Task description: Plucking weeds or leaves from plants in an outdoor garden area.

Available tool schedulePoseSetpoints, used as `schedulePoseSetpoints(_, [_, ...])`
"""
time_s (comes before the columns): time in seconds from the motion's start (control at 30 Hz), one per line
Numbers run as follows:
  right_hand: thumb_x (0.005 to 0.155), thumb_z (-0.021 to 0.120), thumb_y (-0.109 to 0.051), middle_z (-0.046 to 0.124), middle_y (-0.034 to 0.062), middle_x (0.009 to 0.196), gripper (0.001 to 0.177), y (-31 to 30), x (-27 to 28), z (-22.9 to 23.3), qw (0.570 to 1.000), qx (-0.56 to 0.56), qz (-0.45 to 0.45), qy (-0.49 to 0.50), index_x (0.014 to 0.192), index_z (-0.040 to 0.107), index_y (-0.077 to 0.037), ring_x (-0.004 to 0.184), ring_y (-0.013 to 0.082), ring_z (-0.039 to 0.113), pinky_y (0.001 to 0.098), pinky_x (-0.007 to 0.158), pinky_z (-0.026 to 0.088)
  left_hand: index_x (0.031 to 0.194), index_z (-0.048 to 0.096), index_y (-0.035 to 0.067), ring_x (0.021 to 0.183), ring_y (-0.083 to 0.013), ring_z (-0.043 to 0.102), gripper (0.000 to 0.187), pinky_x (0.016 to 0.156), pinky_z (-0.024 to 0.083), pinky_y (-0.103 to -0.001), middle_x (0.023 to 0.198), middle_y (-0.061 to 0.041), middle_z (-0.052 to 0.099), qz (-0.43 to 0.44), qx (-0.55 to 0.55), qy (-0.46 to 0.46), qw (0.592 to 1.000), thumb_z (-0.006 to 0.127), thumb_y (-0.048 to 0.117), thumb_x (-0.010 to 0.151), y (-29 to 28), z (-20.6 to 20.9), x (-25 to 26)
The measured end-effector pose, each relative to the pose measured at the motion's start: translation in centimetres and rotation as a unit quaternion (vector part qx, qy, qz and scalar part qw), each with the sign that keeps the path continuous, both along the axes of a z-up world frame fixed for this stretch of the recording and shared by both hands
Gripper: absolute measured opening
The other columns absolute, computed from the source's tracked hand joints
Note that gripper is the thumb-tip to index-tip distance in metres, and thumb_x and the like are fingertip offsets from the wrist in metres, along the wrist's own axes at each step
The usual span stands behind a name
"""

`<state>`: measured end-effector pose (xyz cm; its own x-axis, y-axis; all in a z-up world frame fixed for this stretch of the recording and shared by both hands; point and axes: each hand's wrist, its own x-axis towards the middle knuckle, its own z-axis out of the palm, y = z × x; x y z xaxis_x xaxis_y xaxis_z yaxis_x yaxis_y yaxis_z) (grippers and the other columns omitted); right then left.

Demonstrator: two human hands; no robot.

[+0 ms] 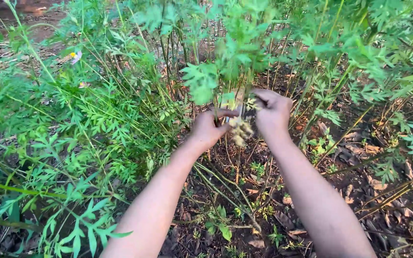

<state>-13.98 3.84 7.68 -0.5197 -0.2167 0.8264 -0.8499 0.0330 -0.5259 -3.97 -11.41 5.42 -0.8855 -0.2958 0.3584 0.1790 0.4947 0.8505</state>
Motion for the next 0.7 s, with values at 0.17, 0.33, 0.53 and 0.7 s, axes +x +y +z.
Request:
schedulePoseSetpoints(0.17, [0.088,0.061,0.015,0.076,0.0206,0.095,0.027,-1.0,1.4,0.0,0.988,-0.077,0.047,-0.129,0.101,0.078,0.0,0.092,0.0277,0.072,0.0399,0.091,0.053,0.121,0.071,0.002,0.127,-0.0374,0.061,0.032,0.113,0.045,-0.05,0.13,-0.023,0.066,0.022,-0.006,-0.045,0.999,0.069,-0.006,0.09,0.6,-0.8,-1.0])
schedulePoseSetpoints(0.33, [0.093,0.065,0.006,0.074,0.0184,0.086,0.015,-0.8,0.2,-1.0,0.998,0.027,-0.052,0.024,0.093,0.078,-0.003,0.08,0.0358,0.074,0.0432,0.084,0.056,0.114,0.075,0.008,0.082,-0.0261,0.069,0.024,0.084,0.056,-0.04,0.109,-0.019,0.076,0.005,-0.085,0.031,0.996,0.075,0.006,0.089,-2.0,-4.0,-3.8])
schedulePoseSetpoints(0.53, [0.088,0.063,-0.007,0.074,0.0088,0.074,0.016,0.0,-5.6,-10.8,0.857,0.433,-0.19,0.205,0.082,0.078,-0.01,0.073,0.0263,0.075,0.0395,0.071,0.061,0.125,0.066,-0.001,0.082,-0.0232,0.07,0.029,0.089,0.056,-0.04,0.106,-0.018,0.073,0.001,0.046,0.0,0.999,0.062,0.0,0.096,-2.6,-3.8,-3.5])
schedulePoseSetpoints(0.7, [0.098,0.042,-0.019,0.066,0.0257,0.126,0.043,0.3,1.1,-3.6,0.897,0.357,-0.075,-0.25,0.133,0.062,-0.004,0.124,0.0468,0.061,0.0596,0.107,0.045,0.127,0.066,-0.003,0.102,-0.0345,0.073,0.035,0.102,0.054,-0.046,0.114,-0.021,0.072,0.027,0.01,-0.019,0.999,0.065,-0.006,0.093,-1.8,-1.9,-2.0])
